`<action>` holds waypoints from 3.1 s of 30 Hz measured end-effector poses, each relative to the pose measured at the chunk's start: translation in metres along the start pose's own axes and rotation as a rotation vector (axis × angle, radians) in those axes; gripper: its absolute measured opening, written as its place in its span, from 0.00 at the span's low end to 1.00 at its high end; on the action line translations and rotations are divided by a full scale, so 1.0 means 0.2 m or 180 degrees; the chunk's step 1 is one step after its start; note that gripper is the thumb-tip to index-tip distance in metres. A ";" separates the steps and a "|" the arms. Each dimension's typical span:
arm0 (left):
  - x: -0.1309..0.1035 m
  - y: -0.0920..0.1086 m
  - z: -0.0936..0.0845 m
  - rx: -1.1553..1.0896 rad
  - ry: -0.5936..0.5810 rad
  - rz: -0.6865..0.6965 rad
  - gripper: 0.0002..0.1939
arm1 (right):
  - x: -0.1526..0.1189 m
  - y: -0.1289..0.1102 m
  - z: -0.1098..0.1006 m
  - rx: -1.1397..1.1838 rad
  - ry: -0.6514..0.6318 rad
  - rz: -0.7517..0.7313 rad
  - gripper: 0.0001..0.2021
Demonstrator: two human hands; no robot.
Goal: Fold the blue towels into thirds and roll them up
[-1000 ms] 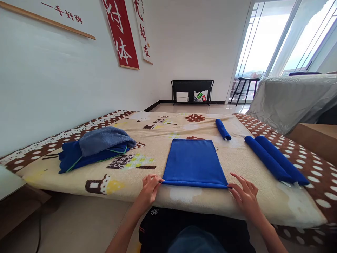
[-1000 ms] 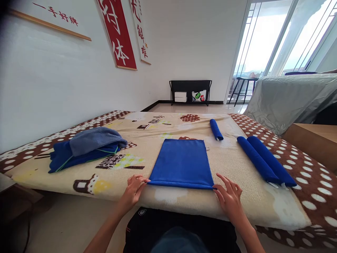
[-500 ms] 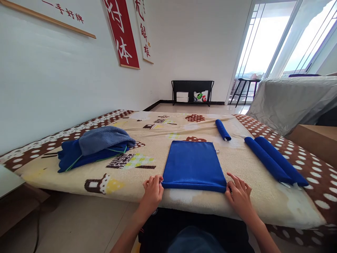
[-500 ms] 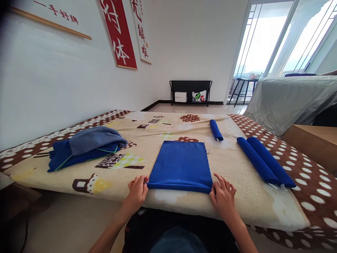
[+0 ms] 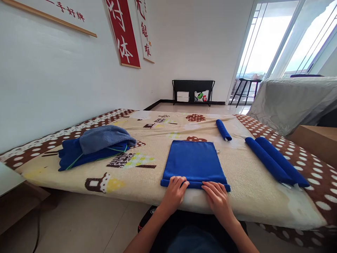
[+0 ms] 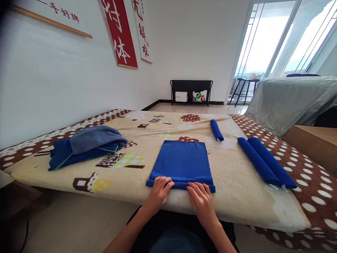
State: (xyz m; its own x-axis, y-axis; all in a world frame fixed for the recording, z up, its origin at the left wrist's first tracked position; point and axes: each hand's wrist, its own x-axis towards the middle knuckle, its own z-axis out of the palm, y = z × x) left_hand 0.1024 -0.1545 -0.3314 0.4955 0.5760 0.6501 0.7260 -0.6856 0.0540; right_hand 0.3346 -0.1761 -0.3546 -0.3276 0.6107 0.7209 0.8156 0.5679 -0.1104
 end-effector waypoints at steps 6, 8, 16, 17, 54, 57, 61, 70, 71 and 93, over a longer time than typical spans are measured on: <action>-0.19 -0.17 -0.12 -0.0253 -0.0031 0.0018 0.25 | -0.16 0.18 -0.09 -0.0105 0.0077 0.0011 0.23; -0.19 -0.14 -0.13 -0.0193 -0.0001 -0.0128 0.24 | -0.17 0.17 -0.09 -0.0215 0.0180 0.0124 0.22; 0.02 0.19 -0.03 -0.0264 -0.0643 0.0149 0.27 | 0.03 -0.05 -0.01 0.0115 -0.0353 -0.0236 0.23; 0.04 0.20 -0.03 -0.0246 -0.0645 0.0156 0.27 | 0.04 -0.05 -0.01 0.0081 -0.0419 -0.0255 0.23; -0.26 -0.34 -0.29 0.0068 -0.0948 -0.0379 0.26 | -0.23 0.38 -0.19 -0.0270 -0.0342 0.0180 0.19; -0.26 -0.37 -0.30 -0.0072 -0.0922 -0.0461 0.23 | -0.23 0.39 -0.22 -0.0198 -0.0437 0.0285 0.17; -0.26 -0.40 -0.29 -0.0198 -0.0721 -0.0642 0.18 | -0.21 0.41 -0.23 -0.0136 -0.0462 0.0431 0.15; -0.21 -0.39 -0.30 -0.0170 -0.0458 -0.0842 0.10 | -0.16 0.42 -0.19 -0.0326 -0.0360 0.0576 0.11; -0.20 -0.38 -0.30 -0.0160 -0.0459 -0.0851 0.10 | -0.16 0.42 -0.19 -0.0337 -0.0327 0.0588 0.10; -0.10 -0.24 -0.33 0.0509 -0.0565 -0.1009 0.09 | -0.07 0.32 -0.21 -0.0638 -0.0133 0.0643 0.06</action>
State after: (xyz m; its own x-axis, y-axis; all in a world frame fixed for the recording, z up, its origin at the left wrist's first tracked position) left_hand 0.0259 -0.1623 -0.2979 0.2996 0.8256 0.4782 0.9144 -0.3915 0.1031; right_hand 0.4106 -0.1714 -0.3432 -0.1647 0.7250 0.6688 0.9431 0.3144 -0.1085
